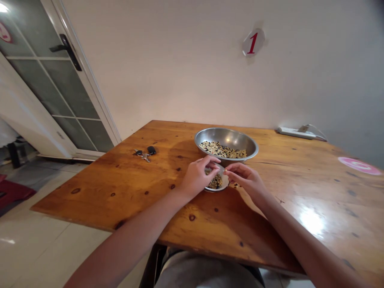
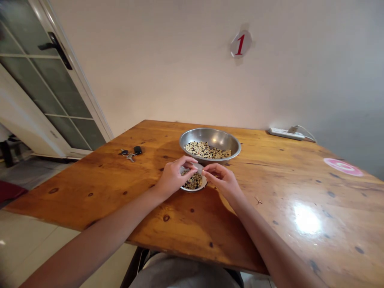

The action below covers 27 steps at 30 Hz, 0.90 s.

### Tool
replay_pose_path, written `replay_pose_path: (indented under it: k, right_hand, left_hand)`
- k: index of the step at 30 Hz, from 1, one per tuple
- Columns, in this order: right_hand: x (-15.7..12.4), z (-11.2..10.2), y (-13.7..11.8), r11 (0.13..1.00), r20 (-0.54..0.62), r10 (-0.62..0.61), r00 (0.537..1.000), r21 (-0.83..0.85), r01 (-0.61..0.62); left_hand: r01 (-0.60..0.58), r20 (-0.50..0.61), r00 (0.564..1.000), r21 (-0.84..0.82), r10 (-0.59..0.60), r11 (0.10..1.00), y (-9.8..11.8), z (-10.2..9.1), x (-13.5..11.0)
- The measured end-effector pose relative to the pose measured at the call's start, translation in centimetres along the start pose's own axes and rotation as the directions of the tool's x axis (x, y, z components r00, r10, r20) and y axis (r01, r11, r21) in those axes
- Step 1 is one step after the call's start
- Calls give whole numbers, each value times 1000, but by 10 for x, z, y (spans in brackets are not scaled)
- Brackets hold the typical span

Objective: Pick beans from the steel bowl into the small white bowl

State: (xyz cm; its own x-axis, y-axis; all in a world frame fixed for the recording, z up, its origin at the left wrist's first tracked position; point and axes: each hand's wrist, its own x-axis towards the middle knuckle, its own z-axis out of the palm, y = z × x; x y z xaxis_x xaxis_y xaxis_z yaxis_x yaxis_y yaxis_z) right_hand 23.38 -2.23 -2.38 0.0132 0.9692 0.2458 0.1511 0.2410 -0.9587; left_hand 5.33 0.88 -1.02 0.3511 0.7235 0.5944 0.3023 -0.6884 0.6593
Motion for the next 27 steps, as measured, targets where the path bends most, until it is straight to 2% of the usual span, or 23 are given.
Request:
replay_pose_path:
  k: [9, 15, 27]
  right_hand:
    - [0, 2, -3, 997, -5, 53, 999, 56, -52]
    - [-1, 2, -6, 998, -12, 29, 1000, 49, -28]
    - [-2, 0, -3, 993, 3, 58, 998, 105, -59]
  left_hand:
    - [-3, -1, 1000, -4, 3, 1000, 2, 1, 0]
    - [-18, -19, 1000, 3, 18, 1000, 1, 1, -1]
    - [-41, -12, 999, 12, 41, 999, 2, 1, -2]
